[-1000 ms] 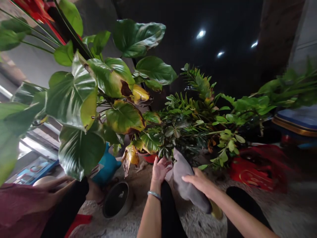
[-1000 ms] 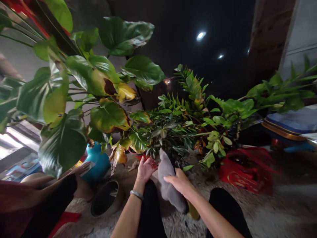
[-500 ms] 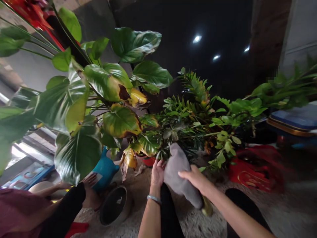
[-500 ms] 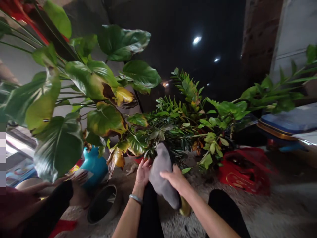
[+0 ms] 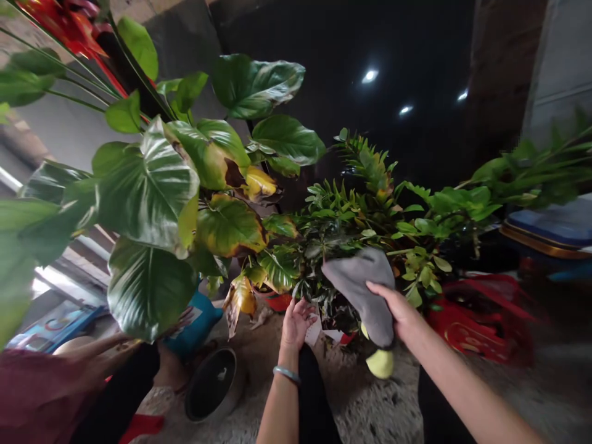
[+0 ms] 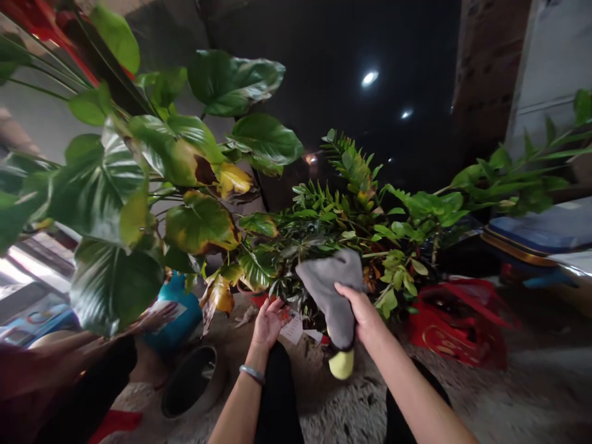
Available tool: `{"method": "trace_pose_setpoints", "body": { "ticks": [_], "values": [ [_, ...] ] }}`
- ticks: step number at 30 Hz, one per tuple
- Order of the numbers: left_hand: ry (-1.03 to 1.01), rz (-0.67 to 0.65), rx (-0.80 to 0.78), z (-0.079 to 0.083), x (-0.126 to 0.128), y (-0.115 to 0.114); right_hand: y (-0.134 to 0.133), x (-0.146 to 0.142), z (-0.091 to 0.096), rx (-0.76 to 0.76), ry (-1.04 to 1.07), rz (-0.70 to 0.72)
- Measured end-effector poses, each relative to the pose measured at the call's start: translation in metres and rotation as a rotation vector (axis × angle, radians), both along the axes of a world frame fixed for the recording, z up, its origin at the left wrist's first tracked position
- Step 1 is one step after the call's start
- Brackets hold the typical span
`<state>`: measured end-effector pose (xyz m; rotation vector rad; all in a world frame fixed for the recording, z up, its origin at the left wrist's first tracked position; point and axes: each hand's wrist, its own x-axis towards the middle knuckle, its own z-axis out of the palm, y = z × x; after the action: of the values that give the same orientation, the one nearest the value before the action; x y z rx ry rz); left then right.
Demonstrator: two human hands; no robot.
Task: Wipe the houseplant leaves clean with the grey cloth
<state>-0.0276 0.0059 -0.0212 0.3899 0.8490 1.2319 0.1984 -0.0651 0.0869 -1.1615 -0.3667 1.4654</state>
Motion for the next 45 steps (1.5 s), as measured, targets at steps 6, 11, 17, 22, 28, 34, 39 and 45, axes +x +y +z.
{"method": "trace_pose_setpoints", "body": {
  "ticks": [6,11,17,22,28,34,39,45],
  "values": [
    [-0.004,-0.064,0.024,-0.007,-0.005,0.004,-0.062,0.01,-0.013,-0.101,0.013,0.036],
    [0.006,-0.05,0.007,-0.004,0.0,0.005,-0.012,0.032,0.042,0.081,0.174,-0.244],
    [0.029,-0.016,-0.023,-0.001,0.003,0.003,0.0,0.008,0.015,-0.131,0.325,-0.166],
    [0.033,-0.044,0.01,-0.001,-0.001,0.002,-0.062,0.003,-0.008,-0.27,0.259,0.004],
    [0.049,-0.011,-0.009,0.005,0.005,-0.001,-0.024,0.035,0.039,-0.004,0.255,-0.188],
    [0.053,-0.011,0.003,0.004,0.005,-0.002,-0.008,0.006,-0.002,-0.162,0.285,-0.098],
    [0.046,-0.03,0.023,0.0,0.002,0.0,-0.074,-0.007,-0.043,-0.309,0.252,0.066],
    [0.058,-0.045,0.034,-0.002,0.001,0.001,-0.039,0.033,0.021,-0.076,0.269,-0.234]
  ]
}}
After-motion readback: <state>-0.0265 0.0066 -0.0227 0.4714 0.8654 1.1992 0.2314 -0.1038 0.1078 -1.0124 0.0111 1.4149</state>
